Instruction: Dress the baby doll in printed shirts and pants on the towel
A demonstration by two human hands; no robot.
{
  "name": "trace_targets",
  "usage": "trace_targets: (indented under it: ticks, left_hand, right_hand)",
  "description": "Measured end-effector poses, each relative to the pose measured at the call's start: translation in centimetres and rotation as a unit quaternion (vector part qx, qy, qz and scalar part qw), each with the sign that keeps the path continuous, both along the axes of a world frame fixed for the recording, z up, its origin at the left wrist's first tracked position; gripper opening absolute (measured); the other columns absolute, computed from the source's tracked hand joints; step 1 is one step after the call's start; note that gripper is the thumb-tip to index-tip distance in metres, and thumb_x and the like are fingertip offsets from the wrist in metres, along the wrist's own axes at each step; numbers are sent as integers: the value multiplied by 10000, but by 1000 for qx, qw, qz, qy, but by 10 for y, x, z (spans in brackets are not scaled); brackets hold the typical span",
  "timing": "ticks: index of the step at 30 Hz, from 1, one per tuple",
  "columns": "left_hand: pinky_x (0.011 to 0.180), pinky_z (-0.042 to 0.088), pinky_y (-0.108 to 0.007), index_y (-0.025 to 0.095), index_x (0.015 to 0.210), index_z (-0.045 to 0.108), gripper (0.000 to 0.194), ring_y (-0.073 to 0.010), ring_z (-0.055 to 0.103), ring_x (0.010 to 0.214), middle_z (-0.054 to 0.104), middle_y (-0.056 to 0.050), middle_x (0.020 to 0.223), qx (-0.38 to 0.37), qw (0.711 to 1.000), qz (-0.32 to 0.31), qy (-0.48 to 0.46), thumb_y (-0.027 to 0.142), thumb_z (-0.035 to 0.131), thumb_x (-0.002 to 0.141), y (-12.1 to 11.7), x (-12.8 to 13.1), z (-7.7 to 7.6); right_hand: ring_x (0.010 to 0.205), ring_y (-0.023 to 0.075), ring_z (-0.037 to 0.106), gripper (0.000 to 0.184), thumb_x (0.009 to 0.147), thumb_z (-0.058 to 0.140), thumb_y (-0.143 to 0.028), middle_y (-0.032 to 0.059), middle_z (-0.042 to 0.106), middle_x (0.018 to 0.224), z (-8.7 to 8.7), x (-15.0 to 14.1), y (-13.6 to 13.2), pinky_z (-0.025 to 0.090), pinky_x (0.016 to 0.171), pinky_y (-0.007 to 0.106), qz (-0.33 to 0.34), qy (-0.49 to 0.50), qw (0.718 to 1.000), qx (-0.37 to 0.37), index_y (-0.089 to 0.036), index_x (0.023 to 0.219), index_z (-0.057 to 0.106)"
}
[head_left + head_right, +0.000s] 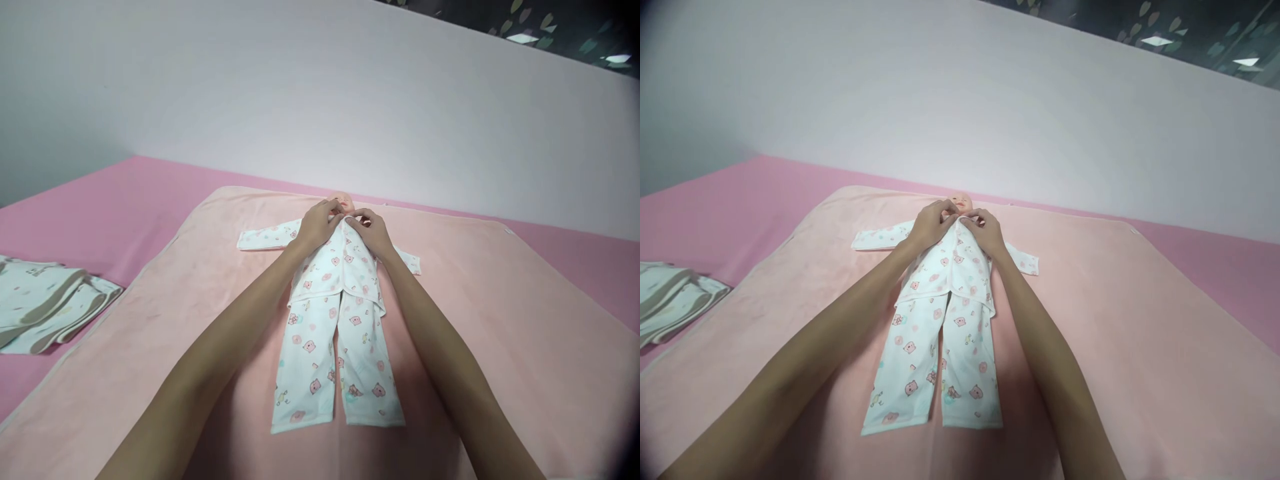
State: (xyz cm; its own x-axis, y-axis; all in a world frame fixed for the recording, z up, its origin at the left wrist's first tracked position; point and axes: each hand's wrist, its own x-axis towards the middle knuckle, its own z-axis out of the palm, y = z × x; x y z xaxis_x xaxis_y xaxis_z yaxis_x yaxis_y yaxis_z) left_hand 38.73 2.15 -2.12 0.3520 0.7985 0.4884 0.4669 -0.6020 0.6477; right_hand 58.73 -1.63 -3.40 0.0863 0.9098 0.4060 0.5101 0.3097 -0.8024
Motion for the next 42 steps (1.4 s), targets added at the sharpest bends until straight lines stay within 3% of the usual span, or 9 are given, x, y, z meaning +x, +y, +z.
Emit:
trace_targets:
  ticks: [5, 9, 14, 17, 21, 29, 42]
  left_hand:
    - [873, 525, -321, 205, 1030, 777, 136, -192, 701, 874, 837, -49, 1100, -31, 997, -21, -73, 265, 659, 1002, 2, 3, -6]
    - [856, 537, -320, 206, 1012, 809, 143, -173, 693, 797, 849, -40, 1052, -56, 993, -21, -99, 266, 683, 982, 2, 2, -7]
    - [863, 541, -317, 208, 1023, 843, 194, -178, 701, 838, 852, -42, 1022, -71, 993, -20, -97, 339, 704, 990, -1, 0, -4]
    - [915, 551, -322, 208, 1020, 837, 228, -189, 714, 912, 853, -48, 1065, -79, 991, -22, -105, 418, 788, 946, -4, 0, -4]
    - [919, 560, -315, 195, 1052, 761, 282, -174, 715, 919, 842, -60, 1125, -87, 988, -26, -122, 400, 866, 889, -6, -2, -4]
    - [916, 567, -322, 197, 961, 713, 113, -183, 716, 938, 815, -51, 1056, -119, 989, 9, -91, 230, 787, 882, -5, -5, -3]
    - [823, 559, -348, 209, 842, 735, 72, -230, 719, 891, 810, -60, 977, -102, 994, 38, -26, 260, 785, 843, -4, 3, -1]
  right_hand:
    - [769, 153, 503, 321, 872, 819, -512, 23, 779, 1089, -6, -5, 6, 473, 806, 330, 7, 64, 998, 11, -233, 1016, 750]
    - [824, 173, 591, 371, 849, 861, -522, 44, 791, 1119, -8, -3, 10, 505, 820, 345, 11, 76, 997, 0, -240, 1058, 740]
    - [1058, 233, 718, 435, 878, 850, -531, 81, 810, 1233, -7, -1, 11, 559, 965, 396, 54, 75, 996, -15, -250, 1190, 737]
    - [1069, 241, 730, 408, 898, 833, -507, 89, 822, 1227, -8, 0, 12, 569, 976, 409, 65, 66, 996, -7, -243, 1198, 753]
    - [1064, 239, 728, 419, 896, 834, -508, 86, 825, 1236, -10, 1, 15, 576, 986, 411, 65, 72, 995, -1, -242, 1212, 762]
    - [918, 200, 674, 466, 881, 822, -506, 70, 821, 1169, -7, 0, 12, 574, 921, 393, 78, 60, 994, -37, -234, 1255, 767]
    - [973, 225, 637, 482, 879, 811, -465, 90, 764, 1163, 11, 11, 8, 556, 979, 423, 94, -25, 990, -100, -199, 1280, 787]
